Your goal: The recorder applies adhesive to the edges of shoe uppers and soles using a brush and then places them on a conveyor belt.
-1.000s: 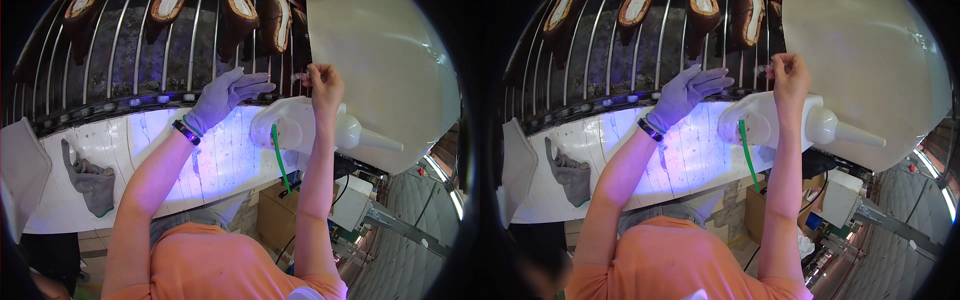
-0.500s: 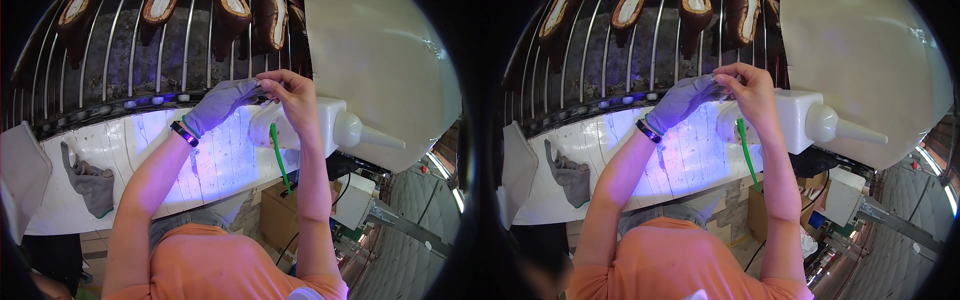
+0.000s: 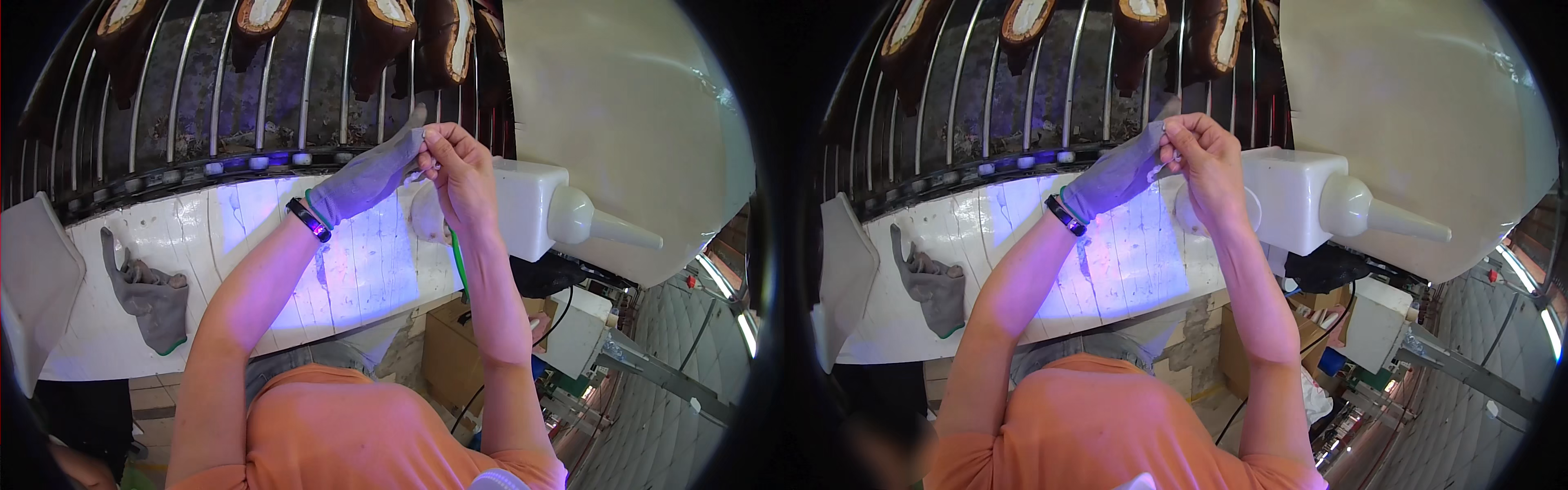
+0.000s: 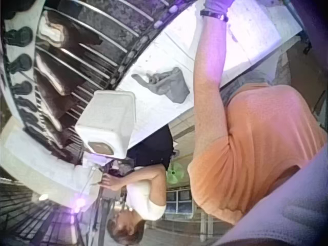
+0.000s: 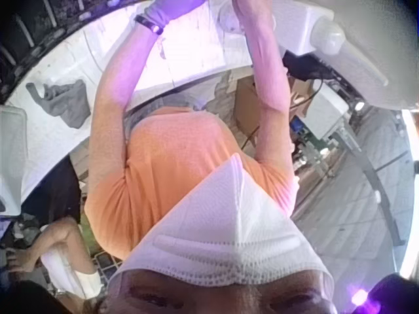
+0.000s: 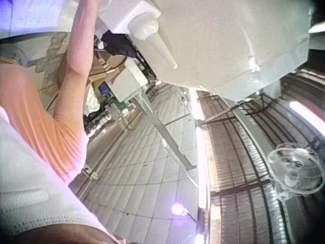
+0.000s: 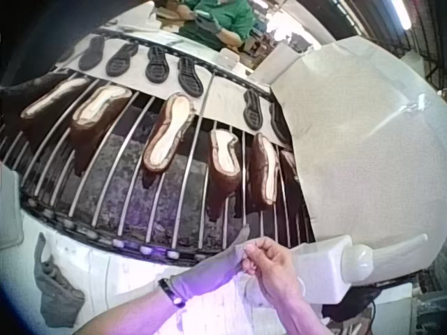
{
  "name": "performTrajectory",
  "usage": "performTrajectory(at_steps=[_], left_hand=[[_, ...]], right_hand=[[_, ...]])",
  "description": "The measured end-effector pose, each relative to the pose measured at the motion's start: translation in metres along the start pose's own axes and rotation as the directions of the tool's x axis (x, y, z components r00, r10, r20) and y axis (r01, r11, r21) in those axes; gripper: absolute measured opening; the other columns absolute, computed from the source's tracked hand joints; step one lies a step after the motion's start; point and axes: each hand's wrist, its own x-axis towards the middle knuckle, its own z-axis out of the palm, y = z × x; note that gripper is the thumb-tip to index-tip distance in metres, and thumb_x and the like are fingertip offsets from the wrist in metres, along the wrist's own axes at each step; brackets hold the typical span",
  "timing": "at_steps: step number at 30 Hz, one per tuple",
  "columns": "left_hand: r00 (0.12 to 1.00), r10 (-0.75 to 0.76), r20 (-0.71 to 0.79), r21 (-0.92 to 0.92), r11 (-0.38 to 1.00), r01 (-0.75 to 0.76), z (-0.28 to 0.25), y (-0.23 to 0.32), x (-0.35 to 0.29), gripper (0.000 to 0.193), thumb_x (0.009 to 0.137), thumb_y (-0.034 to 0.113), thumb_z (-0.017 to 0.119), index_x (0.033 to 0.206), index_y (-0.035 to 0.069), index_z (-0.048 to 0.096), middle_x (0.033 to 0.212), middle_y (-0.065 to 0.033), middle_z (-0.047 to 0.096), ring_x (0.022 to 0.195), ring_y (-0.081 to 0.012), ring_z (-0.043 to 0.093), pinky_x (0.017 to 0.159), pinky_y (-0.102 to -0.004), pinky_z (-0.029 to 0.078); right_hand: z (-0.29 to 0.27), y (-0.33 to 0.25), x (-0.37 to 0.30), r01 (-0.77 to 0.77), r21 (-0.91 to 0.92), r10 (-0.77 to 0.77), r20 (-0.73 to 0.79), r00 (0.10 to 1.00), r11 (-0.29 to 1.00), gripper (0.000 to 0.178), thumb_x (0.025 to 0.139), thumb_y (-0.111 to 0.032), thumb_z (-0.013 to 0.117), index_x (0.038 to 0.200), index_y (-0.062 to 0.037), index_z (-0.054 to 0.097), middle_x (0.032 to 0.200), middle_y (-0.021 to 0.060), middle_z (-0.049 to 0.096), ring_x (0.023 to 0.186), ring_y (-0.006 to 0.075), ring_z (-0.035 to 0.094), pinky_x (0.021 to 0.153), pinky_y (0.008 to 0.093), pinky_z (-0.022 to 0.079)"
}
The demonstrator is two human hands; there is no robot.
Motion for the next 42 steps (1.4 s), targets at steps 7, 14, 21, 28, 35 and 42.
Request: performTrajectory(at_steps=[7,14,21,28,35,42], left_hand=[[0.965,0.207,0.159,-0.053,0.978,-0.201,-0.01,0.002,-0.007,0.112,0.083,0.051,0.066,0.148,0.013,-0.017,0.127,-0.0075,0.044,0.103,-0.0145,0.057,0.1,-0.0288,0.039],[0.993,0.062,-0.102,-0.135,0.988,-0.075,-0.008,0.003,0.007,0.106,0.08,0.077,0.042,0.151,0.009,0.002,0.143,-0.0212,0.036,0.126,-0.0274,0.042,0.107,-0.0407,0.033],[0.949,0.09,-0.302,-0.132,0.982,-0.135,-0.011,0.02,0.008,0.073,0.095,0.06,0.032,0.14,0.003,0.034,0.132,-0.0203,0.049,0.115,-0.0262,0.052,0.101,-0.0398,0.041],[0.941,0.096,-0.323,-0.164,0.974,-0.156,-0.01,0.018,0.009,0.071,0.093,0.059,0.039,0.133,0.001,0.043,0.119,-0.0172,0.058,0.107,-0.0225,0.056,0.096,-0.0367,0.043],[0.935,0.083,-0.345,-0.173,0.973,-0.15,-0.008,0.018,0.009,0.063,0.096,0.054,0.038,0.131,0.002,0.046,0.12,-0.0169,0.058,0.107,-0.0224,0.056,0.095,-0.036,0.044],[0.962,0.149,-0.229,0.099,0.987,-0.13,-0.013,0.008,0.009,0.058,0.099,0.049,0.037,0.133,0.003,0.044,0.119,-0.0133,0.06,0.106,-0.0178,0.056,0.091,-0.0326,0.044]], right_hand=[[0.013,0.005,-0.01,-0.268,0.569,0.156,0.238,0.959,0.777,0.011,0.094,-0.009,0.055,0.097,0.0017,0.055,0.084,0.0063,0.058,0.067,0.0086,0.053,0.056,0.0186,0.043],[-0.038,-0.034,-0.005,-0.115,0.651,0.086,0.076,0.993,0.75,0.012,0.09,-0.013,0.049,0.08,-0.0082,0.046,0.077,0.0013,0.044,0.062,0.01,0.039,0.052,0.0236,0.035],[-0.07,-0.065,-0.021,-0.092,0.277,0.078,0.061,0.995,0.956,0.016,0.097,-0.016,0.052,0.085,-0.005,0.052,0.067,-0.0007,0.048,0.052,0.0053,0.037,0.047,0.019,0.029],[-0.058,-0.036,-0.033,-0.205,-0.69,0.242,-0.044,0.969,0.694,0.009,0.089,-0.006,0.06,0.091,0.0001,0.067,0.081,0.0021,0.062,0.06,0.0051,0.045,0.054,0.0203,0.035],[-0.046,-0.02,-0.044,0.034,-0.924,0.116,0.084,0.99,0.381,0.016,0.074,0.002,0.071,0.089,0.0006,0.066,0.074,0.0036,0.052,0.063,0.0113,0.049,0.06,0.026,0.042],[-0.053,-0.009,-0.059,0.126,-0.927,-0.092,0.099,0.991,0.354,0.011,0.078,0.001,0.068,0.09,0.0012,0.067,0.08,0.0094,0.061,0.062,0.0156,0.056,0.059,0.0265,0.045]])
